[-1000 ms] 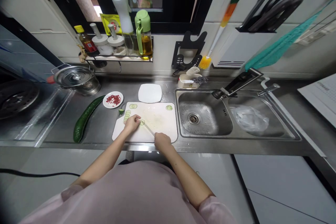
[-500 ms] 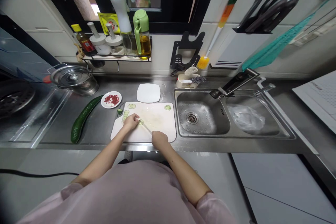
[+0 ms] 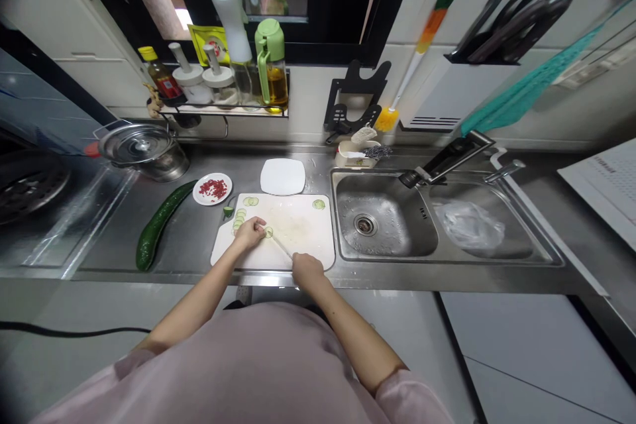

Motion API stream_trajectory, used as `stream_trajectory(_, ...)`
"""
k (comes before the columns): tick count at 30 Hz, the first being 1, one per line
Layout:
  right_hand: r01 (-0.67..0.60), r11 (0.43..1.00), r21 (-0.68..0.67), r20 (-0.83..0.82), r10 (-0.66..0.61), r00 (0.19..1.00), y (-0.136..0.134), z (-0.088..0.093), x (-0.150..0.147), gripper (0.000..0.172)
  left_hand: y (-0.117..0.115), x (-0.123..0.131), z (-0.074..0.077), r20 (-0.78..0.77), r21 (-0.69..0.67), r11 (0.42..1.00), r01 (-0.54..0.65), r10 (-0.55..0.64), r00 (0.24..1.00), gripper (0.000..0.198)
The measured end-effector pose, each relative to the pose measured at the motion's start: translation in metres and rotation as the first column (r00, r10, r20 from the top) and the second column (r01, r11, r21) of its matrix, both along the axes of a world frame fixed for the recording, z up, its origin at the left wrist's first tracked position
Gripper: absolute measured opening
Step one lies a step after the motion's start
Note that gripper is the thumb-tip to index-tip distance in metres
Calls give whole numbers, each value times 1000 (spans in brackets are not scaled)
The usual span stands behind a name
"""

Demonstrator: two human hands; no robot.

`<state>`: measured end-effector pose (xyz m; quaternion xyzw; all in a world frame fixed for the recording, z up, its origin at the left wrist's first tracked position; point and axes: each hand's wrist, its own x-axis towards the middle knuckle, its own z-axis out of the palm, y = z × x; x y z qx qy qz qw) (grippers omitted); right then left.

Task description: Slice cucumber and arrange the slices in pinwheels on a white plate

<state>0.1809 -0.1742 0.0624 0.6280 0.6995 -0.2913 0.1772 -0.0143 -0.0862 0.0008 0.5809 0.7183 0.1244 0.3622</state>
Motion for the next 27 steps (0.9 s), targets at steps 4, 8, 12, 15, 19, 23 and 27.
stream_trajectory(4,0,1000,2,-5,0,1000,2,2,0,31,-3,3,-1,9,8,1000,-15,15,1000,28)
stream_trajectory(8,-3,1000,9,-7,3,1000,4,3,-1,32,0,1,-3,18,-3,1000,-17,17,1000,26)
stream_trajectory(12,-4,1000,17,-3,4,1000,5,2,-3,33,3,-2,-5,37,-14,1000,-14,15,999,26)
stream_trajectory(15,-17,999,29,-4,17,1000,6,3,-4,33,4,-4,-6,41,-23,1000,-6,7,999,27)
stream_trajectory(19,-20,1000,21,-2,20,1000,8,6,-5,34,4,-5,-7,46,-26,1000,6,-5,999,30)
stream_trajectory(23,-13,1000,12,-3,13,1000,9,7,-5,34,5,-6,-8,53,-31,999,11,-10,999,31)
stream_trajectory(27,-25,999,40,-3,25,1000,7,5,-4,33,8,-8,-11,71,-39,999,-1,4,997,29)
